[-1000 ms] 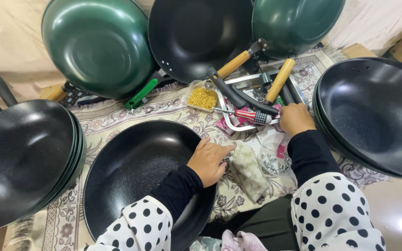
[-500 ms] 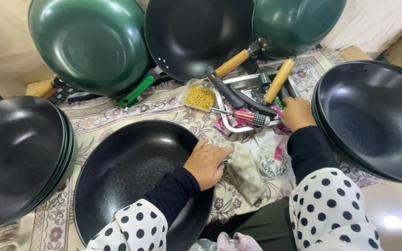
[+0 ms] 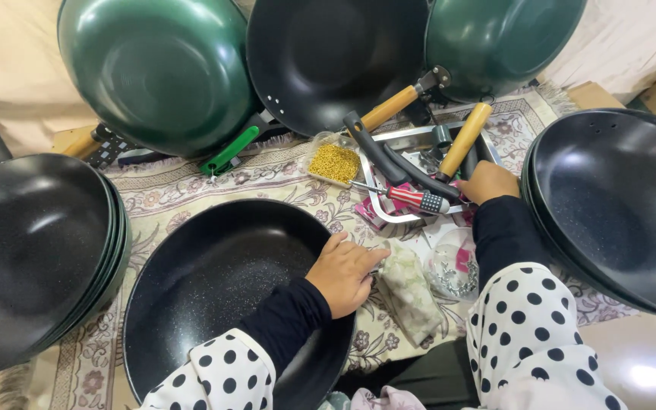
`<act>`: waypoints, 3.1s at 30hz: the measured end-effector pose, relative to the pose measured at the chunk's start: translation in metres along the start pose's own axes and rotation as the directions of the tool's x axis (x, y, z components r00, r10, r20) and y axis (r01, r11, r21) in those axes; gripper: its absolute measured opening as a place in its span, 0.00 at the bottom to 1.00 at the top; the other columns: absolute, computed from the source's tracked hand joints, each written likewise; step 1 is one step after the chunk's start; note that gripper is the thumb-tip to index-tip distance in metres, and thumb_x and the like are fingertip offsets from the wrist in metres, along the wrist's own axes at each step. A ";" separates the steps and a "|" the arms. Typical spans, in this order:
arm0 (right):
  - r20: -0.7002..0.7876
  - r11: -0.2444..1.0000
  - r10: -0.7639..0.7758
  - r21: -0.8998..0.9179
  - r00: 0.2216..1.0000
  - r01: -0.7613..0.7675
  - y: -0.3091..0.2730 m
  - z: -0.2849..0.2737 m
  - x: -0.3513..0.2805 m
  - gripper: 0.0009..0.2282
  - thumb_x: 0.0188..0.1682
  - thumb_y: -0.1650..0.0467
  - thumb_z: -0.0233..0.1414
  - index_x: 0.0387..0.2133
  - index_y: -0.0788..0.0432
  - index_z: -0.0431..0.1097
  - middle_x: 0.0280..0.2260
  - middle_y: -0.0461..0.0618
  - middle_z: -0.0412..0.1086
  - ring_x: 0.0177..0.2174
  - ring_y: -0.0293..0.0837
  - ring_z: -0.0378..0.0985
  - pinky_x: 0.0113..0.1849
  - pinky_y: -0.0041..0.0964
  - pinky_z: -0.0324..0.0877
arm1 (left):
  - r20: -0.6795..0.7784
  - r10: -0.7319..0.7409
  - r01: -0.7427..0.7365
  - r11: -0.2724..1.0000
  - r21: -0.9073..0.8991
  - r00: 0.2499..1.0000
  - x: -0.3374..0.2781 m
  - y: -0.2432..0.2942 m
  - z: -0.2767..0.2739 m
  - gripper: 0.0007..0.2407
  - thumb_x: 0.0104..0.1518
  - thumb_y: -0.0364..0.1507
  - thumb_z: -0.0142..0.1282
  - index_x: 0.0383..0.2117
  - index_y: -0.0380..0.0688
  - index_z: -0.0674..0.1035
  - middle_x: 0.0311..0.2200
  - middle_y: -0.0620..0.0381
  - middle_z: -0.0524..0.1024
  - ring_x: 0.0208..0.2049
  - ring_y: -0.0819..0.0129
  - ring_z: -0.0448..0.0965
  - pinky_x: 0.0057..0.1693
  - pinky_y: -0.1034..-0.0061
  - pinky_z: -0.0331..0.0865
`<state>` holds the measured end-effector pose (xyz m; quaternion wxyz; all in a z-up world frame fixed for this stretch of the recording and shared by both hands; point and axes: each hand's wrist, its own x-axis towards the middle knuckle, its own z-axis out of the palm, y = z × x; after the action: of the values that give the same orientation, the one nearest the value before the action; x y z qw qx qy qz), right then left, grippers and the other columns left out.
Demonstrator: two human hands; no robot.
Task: Attach a handle to a frying pan using a screwdriver
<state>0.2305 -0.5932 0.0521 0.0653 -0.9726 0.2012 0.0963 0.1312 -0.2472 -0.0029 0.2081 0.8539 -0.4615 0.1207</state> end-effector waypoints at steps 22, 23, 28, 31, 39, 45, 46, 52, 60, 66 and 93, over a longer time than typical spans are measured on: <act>-0.907 0.874 -0.184 0.026 0.380 0.485 0.001 0.014 -0.007 0.17 0.36 0.65 0.68 0.37 0.53 0.72 0.31 0.44 0.65 0.37 0.47 0.75 0.37 0.42 0.74 | -0.050 -0.090 0.091 0.995 0.034 0.995 0.002 -0.018 0.018 0.25 0.53 0.38 0.51 0.61 0.59 0.71 0.39 0.58 0.77 0.49 0.62 0.75 0.71 0.56 0.48; -0.923 0.814 -0.161 0.076 0.348 0.576 -0.003 0.002 -0.018 0.17 0.37 0.66 0.69 0.39 0.55 0.74 0.31 0.48 0.67 0.36 0.51 0.75 0.37 0.43 0.74 | -0.041 -0.099 0.101 0.994 0.038 0.994 0.002 -0.019 0.020 0.25 0.53 0.38 0.51 0.62 0.60 0.71 0.39 0.58 0.77 0.49 0.62 0.75 0.71 0.56 0.49; -0.922 0.619 -0.058 0.267 0.382 0.738 -0.023 -0.037 -0.105 0.17 0.40 0.68 0.71 0.42 0.58 0.77 0.33 0.57 0.73 0.36 0.57 0.78 0.37 0.45 0.73 | -0.005 -0.104 0.104 0.994 0.022 0.995 0.008 -0.025 0.023 0.25 0.53 0.39 0.49 0.61 0.59 0.72 0.39 0.57 0.79 0.49 0.60 0.77 0.70 0.56 0.51; -0.727 0.208 0.065 0.680 0.683 0.704 -0.039 -0.037 -0.162 0.16 0.45 0.73 0.66 0.46 0.65 0.73 0.35 0.56 0.71 0.31 0.41 0.75 0.28 0.33 0.75 | -0.051 -0.071 0.071 0.997 0.015 0.996 0.014 -0.020 0.015 0.29 0.48 0.38 0.54 0.63 0.57 0.70 0.40 0.54 0.77 0.46 0.55 0.77 0.64 0.56 0.59; -0.644 -0.496 0.001 0.664 0.765 0.559 -0.037 -0.010 -0.204 0.09 0.49 0.76 0.57 0.41 0.65 0.67 0.42 0.59 0.70 0.28 0.49 0.80 0.25 0.40 0.80 | -0.604 -0.253 0.002 0.923 -0.384 0.756 0.015 0.055 -0.100 0.06 0.57 0.33 0.60 0.39 0.52 0.81 0.41 0.60 0.79 0.49 0.59 0.80 0.60 0.66 0.70; -0.795 0.041 -0.194 0.579 0.575 0.814 -0.054 -0.023 -0.246 0.17 0.39 0.67 0.68 0.39 0.64 0.76 0.32 0.54 0.72 0.34 0.40 0.72 0.39 0.33 0.71 | -0.661 -0.215 -0.106 0.906 -0.410 0.719 -0.008 0.108 -0.152 0.08 0.57 0.31 0.62 0.41 0.47 0.81 0.41 0.53 0.79 0.46 0.50 0.80 0.55 0.61 0.73; -0.789 0.036 -0.203 0.585 0.579 0.810 -0.060 -0.022 -0.251 0.17 0.39 0.67 0.68 0.39 0.64 0.76 0.32 0.54 0.72 0.34 0.40 0.72 0.39 0.33 0.71 | -0.660 -0.225 -0.094 0.907 -0.411 0.717 -0.009 0.112 -0.151 0.08 0.57 0.31 0.62 0.41 0.47 0.81 0.41 0.53 0.79 0.46 0.50 0.80 0.55 0.61 0.73; -0.814 0.288 -0.368 0.360 0.450 0.887 -0.088 -0.001 -0.267 0.17 0.30 0.65 0.74 0.32 0.54 0.79 0.25 0.44 0.72 0.26 0.44 0.76 0.35 0.34 0.72 | -0.627 -0.212 -0.105 0.897 -0.429 0.749 -0.009 0.121 -0.132 0.17 0.53 0.38 0.66 0.47 0.50 0.82 0.45 0.56 0.79 0.50 0.57 0.81 0.58 0.65 0.74; -0.848 0.201 -0.435 0.237 0.303 0.950 -0.091 0.020 -0.257 0.07 0.38 0.70 0.63 0.27 0.58 0.73 0.19 0.47 0.63 0.18 0.50 0.65 0.27 0.35 0.68 | -0.630 -0.277 -0.077 0.877 -0.475 0.726 -0.010 0.124 -0.128 0.15 0.51 0.32 0.68 0.46 0.53 0.82 0.44 0.58 0.78 0.46 0.57 0.83 0.54 0.65 0.77; -0.865 0.205 -0.424 0.199 0.270 0.958 -0.092 0.011 -0.263 0.06 0.37 0.73 0.61 0.28 0.57 0.74 0.19 0.45 0.64 0.18 0.46 0.64 0.27 0.33 0.68 | -0.634 -0.277 -0.052 0.892 -0.449 0.722 -0.014 0.127 -0.132 0.15 0.48 0.30 0.71 0.42 0.53 0.81 0.43 0.58 0.77 0.45 0.57 0.83 0.53 0.65 0.78; -0.589 -0.021 -0.740 0.503 0.325 0.864 -0.071 -0.031 -0.246 0.18 0.37 0.74 0.66 0.42 0.65 0.76 0.39 0.58 0.76 0.39 0.58 0.81 0.45 0.49 0.73 | -0.502 -0.507 -0.230 0.505 -0.832 0.701 -0.027 0.130 -0.140 0.18 0.49 0.20 0.71 0.48 0.34 0.82 0.44 0.49 0.83 0.47 0.65 0.84 0.54 0.77 0.77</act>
<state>0.0425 -0.4399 0.1410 0.4971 -0.7721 -0.3750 -0.1269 0.0058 -0.2251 0.1424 0.7651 0.5609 -0.2657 0.1714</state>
